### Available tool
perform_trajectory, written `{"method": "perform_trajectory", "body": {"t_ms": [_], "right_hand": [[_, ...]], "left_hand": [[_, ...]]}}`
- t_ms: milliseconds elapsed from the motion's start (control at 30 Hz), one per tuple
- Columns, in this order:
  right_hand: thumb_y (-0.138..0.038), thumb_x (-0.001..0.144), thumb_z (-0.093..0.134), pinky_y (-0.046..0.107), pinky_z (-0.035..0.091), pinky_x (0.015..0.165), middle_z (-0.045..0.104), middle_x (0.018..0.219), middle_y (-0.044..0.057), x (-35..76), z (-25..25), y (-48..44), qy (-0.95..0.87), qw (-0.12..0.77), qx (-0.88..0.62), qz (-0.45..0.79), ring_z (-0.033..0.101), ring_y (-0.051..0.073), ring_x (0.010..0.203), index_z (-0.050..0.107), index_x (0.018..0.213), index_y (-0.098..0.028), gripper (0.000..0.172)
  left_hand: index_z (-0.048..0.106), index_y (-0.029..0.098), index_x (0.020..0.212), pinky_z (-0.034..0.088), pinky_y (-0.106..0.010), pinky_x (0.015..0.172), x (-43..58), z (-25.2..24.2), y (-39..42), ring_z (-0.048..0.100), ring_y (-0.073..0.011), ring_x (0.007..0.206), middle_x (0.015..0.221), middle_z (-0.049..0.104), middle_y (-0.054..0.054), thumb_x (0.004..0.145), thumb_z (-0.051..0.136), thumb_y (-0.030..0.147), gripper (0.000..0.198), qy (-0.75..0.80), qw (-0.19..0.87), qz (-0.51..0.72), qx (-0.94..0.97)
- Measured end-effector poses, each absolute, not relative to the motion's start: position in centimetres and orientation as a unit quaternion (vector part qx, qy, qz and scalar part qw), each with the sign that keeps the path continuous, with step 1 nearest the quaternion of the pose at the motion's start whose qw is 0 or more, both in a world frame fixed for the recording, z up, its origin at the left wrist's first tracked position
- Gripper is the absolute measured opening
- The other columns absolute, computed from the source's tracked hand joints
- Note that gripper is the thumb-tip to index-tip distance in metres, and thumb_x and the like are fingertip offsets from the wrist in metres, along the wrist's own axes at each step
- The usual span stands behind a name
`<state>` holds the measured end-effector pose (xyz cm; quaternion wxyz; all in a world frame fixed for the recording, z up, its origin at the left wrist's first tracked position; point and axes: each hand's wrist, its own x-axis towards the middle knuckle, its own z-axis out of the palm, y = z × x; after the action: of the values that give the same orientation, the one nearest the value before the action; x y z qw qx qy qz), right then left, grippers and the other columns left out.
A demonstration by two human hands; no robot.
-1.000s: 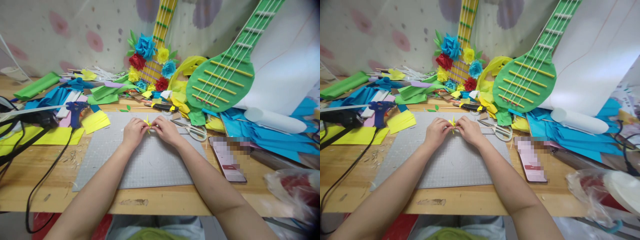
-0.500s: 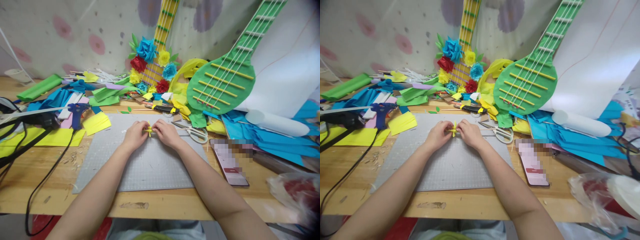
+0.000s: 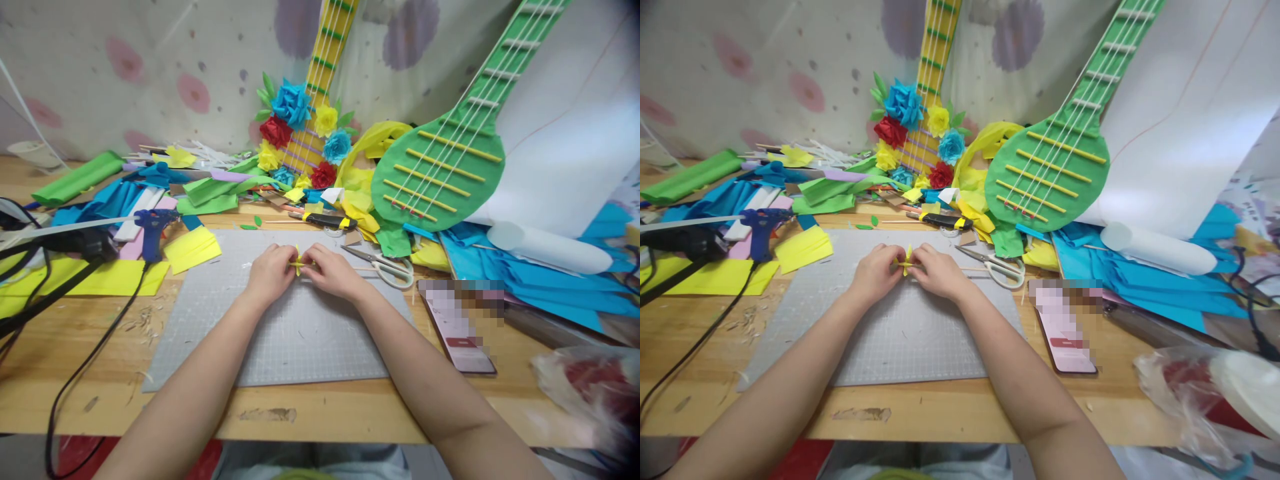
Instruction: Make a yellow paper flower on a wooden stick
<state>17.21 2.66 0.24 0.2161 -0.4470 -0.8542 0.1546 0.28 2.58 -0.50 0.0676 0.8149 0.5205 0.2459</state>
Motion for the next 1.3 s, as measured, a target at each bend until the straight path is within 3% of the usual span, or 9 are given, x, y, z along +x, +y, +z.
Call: {"method": "perform_trajectory", "body": {"t_ms": [167,533,733,900,1067,1300], "right_hand": [[-0.023,0.086,0.047,0.022,0.036,0.067,0.055,0.088,0.001,17.19,-0.06,2.83,-0.858,0.22,-0.443,0.138,0.053,0.011,0.078,0.056,0.087,-0.019,0.009],[-0.032,0.09,0.039,0.024,0.032,0.062,0.061,0.088,0.003,17.06,0.0,3.04,-0.856,0.175,-0.483,0.055,0.055,0.013,0.08,0.06,0.09,-0.02,0.024],[-0.024,0.084,0.049,0.024,0.033,0.065,0.063,0.088,0.002,17.41,0.29,2.72,-0.856,0.206,-0.466,0.088,0.055,0.014,0.078,0.054,0.097,-0.02,0.015],[-0.017,0.082,0.046,0.022,0.031,0.063,0.062,0.08,0.001,17.59,0.29,2.74,-0.854,0.196,-0.472,0.097,0.054,0.013,0.073,0.054,0.082,-0.02,0.009],[-0.025,0.084,0.047,0.023,0.031,0.065,0.062,0.084,0.002,17.42,0.25,2.77,-0.855,0.197,-0.469,0.096,0.053,0.013,0.077,0.054,0.085,-0.02,0.009],[-0.047,0.084,0.046,0.024,0.031,0.063,0.06,0.084,0.003,16.98,0.59,2.44,-0.858,0.193,-0.47,0.078,0.052,0.015,0.076,0.051,0.086,-0.018,0.029]], "left_hand": [[0.052,0.023,0.079,0.036,-0.027,0.062,0.23,-0.72,2.72,0.051,-0.0163,0.078,0.075,0.058,0.0,0.071,0.053,0.014,0.012,0.519,0.049,0.239,0.819],[0.052,0.023,0.083,0.038,-0.029,0.067,0.31,-0.6,2.71,0.051,-0.0178,0.083,0.082,0.06,-0.001,0.074,0.05,0.015,0.012,0.51,0.041,0.234,0.827],[0.052,0.023,0.083,0.038,-0.028,0.065,0.27,-0.58,2.69,0.052,-0.0178,0.08,0.08,0.059,-0.001,0.072,0.05,0.012,0.015,0.517,0.05,0.234,0.822],[0.052,0.023,0.082,0.038,-0.028,0.065,0.2,-0.41,2.56,0.052,-0.0171,0.08,0.079,0.057,-0.001,0.072,0.05,0.011,0.016,0.522,0.058,0.237,0.818],[0.051,0.023,0.082,0.037,-0.028,0.064,0.25,-0.5,2.59,0.052,-0.0171,0.08,0.08,0.059,-0.001,0.071,0.051,0.011,0.016,0.516,0.055,0.235,0.822],[0.052,0.022,0.083,0.037,-0.029,0.063,0.52,-0.69,2.7,0.052,-0.0183,0.078,0.079,0.06,-0.002,0.073,0.054,0.02,0.01,0.534,0.052,0.232,0.812]]}}
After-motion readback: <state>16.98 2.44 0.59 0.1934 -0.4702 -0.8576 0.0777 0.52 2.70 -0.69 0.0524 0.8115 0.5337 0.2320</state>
